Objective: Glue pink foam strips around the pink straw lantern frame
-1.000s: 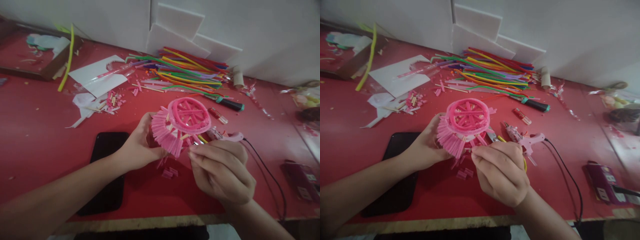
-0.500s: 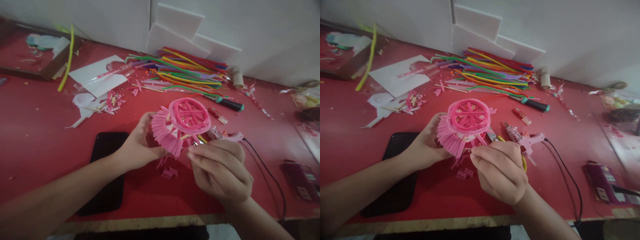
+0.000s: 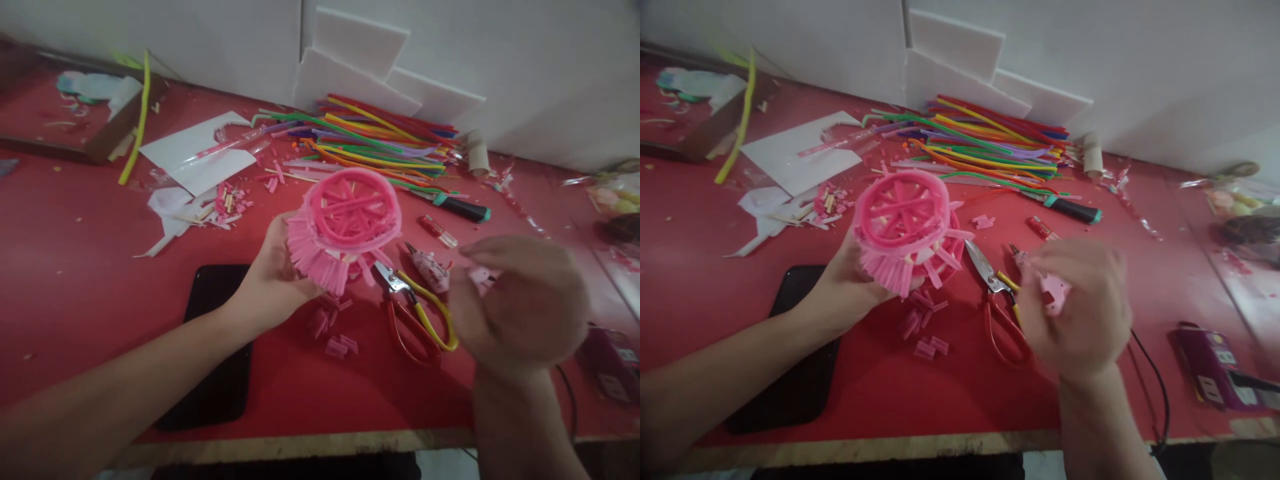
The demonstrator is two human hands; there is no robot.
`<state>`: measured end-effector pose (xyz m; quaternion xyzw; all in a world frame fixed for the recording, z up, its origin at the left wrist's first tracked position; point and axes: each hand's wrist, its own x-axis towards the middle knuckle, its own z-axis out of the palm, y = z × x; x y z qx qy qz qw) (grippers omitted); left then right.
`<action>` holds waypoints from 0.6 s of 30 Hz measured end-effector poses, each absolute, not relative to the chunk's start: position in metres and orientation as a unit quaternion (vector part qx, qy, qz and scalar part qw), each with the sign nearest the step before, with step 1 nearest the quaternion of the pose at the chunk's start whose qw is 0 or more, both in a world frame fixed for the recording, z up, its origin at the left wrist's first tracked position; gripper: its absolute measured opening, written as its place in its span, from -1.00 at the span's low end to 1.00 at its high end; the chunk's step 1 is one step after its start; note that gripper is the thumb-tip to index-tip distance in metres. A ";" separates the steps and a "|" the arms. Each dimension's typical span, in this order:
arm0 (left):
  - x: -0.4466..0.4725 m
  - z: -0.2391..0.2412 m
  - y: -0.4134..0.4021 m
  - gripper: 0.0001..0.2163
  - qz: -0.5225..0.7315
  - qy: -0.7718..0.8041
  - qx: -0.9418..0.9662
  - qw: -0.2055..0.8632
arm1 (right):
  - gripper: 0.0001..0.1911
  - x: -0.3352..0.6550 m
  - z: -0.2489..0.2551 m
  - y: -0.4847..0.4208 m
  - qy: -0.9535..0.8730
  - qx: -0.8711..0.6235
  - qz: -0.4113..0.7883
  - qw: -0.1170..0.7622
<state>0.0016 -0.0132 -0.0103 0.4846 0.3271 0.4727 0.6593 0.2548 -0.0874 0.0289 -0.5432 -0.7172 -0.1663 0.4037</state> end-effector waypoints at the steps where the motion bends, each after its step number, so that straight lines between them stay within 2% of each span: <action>1: 0.001 -0.011 -0.012 -0.34 0.476 0.329 0.474 0.663 | -0.76 0.277 0.025 -0.087 -0.677 -0.605 -0.185 0.377; 3: 0.000 -0.013 -0.010 -0.33 0.471 0.325 0.450 0.685 | -0.73 0.324 0.014 -0.090 -0.649 -0.673 -0.162 0.317; 6: 0.000 -0.015 -0.008 -0.39 0.464 0.301 0.428 0.714 | -0.71 0.374 -0.006 -0.097 -0.681 -0.697 -0.076 0.212; 9: 0.001 -0.016 -0.007 -0.51 0.465 0.273 0.427 0.726 | -0.45 0.380 -0.014 -0.103 -0.708 -0.689 -0.011 0.154; 11: 0.002 -0.015 -0.007 -0.56 0.467 0.264 0.432 0.725 | -0.37 0.371 -0.014 -0.103 -0.710 -0.695 0.020 0.108; 15: 0.002 -0.013 -0.007 -0.52 0.478 0.268 0.431 0.717 | -0.58 0.360 -0.006 -0.097 -0.696 -0.715 0.037 0.044; 18: 0.001 -0.015 -0.007 -0.42 0.492 0.287 0.422 0.706 | -0.66 0.359 0.003 -0.095 -0.692 -0.718 0.007 0.077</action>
